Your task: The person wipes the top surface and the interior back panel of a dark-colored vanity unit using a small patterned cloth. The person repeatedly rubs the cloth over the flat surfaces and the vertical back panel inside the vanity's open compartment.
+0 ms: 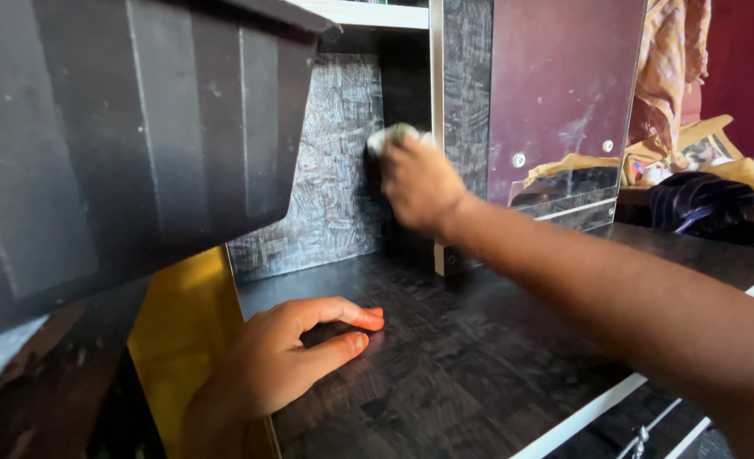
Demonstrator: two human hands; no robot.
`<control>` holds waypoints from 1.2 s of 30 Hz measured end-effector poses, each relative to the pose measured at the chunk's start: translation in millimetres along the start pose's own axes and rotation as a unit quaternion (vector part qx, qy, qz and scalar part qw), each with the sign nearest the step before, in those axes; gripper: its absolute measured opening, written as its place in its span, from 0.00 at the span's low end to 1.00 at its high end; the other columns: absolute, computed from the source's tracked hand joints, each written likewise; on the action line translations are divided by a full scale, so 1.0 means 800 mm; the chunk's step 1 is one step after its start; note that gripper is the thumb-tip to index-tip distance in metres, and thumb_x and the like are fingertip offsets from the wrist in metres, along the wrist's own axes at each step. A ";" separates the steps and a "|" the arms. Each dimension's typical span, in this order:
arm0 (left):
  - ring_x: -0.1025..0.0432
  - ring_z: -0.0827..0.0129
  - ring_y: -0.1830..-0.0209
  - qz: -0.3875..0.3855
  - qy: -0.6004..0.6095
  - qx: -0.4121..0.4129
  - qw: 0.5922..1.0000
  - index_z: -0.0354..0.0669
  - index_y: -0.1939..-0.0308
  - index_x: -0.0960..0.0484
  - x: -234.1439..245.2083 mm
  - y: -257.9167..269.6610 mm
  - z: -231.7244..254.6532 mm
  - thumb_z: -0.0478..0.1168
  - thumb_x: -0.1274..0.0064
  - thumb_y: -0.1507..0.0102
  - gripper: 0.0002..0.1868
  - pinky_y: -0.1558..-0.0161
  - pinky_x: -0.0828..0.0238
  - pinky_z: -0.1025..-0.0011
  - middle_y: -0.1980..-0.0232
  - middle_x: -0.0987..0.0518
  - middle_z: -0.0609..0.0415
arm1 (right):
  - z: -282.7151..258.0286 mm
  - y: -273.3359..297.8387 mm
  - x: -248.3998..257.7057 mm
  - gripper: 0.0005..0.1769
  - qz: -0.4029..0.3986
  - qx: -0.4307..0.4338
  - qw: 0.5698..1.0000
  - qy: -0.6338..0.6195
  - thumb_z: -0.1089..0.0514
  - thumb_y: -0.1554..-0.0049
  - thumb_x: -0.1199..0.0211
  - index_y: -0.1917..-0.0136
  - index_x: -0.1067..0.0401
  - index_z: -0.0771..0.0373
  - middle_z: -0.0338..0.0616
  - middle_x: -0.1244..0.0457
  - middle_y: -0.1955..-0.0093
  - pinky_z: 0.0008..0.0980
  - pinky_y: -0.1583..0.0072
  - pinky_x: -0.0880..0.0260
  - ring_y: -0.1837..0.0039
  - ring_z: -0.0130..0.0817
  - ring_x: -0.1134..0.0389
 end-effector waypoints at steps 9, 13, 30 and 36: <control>0.19 0.80 0.45 0.006 -0.005 0.009 1.000 0.52 0.50 0.11 0.002 0.008 0.006 0.45 0.42 0.40 0.15 0.46 0.26 0.75 0.45 0.11 0.67 | 0.002 0.069 0.007 0.20 0.071 -0.005 0.952 -0.299 0.48 0.50 0.45 0.49 0.19 0.52 0.33 0.32 0.37 0.39 0.33 0.44 0.31 0.34 0.38; 0.19 0.82 0.47 0.009 0.001 0.060 0.998 0.54 0.49 0.12 0.009 0.017 -0.004 0.46 0.43 0.41 0.17 0.50 0.23 0.74 0.47 0.11 0.70 | 0.048 0.026 0.001 0.23 0.020 -0.052 0.971 -0.233 0.42 0.38 0.50 0.44 0.21 0.54 0.35 0.33 0.36 0.40 0.29 0.46 0.28 0.36 0.39; 0.18 0.80 0.47 0.013 0.016 0.049 0.999 0.52 0.50 0.11 0.006 0.019 -0.013 0.44 0.42 0.41 0.16 0.50 0.24 0.75 0.47 0.11 0.66 | 0.027 0.052 0.018 0.20 -0.119 0.037 0.958 -0.257 0.45 0.38 0.49 0.38 0.23 0.46 0.30 0.37 0.29 0.39 0.28 0.43 0.25 0.33 0.42; 0.18 0.78 0.46 0.009 0.009 -0.034 0.999 0.48 0.51 0.11 -0.007 0.006 -0.006 0.43 0.43 0.38 0.14 0.45 0.27 0.77 0.46 0.10 0.63 | -0.047 0.019 -0.031 0.23 -0.084 0.053 0.981 -0.167 0.42 0.36 0.53 0.37 0.25 0.51 0.37 0.43 0.24 0.40 0.26 0.50 0.22 0.34 0.49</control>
Point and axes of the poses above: each hand's wrist, its own y-axis away from the middle knuckle, its own x-axis out of the back of the hand, z = x × y, the point moved 10 cm from there along -y, towards the middle knuckle
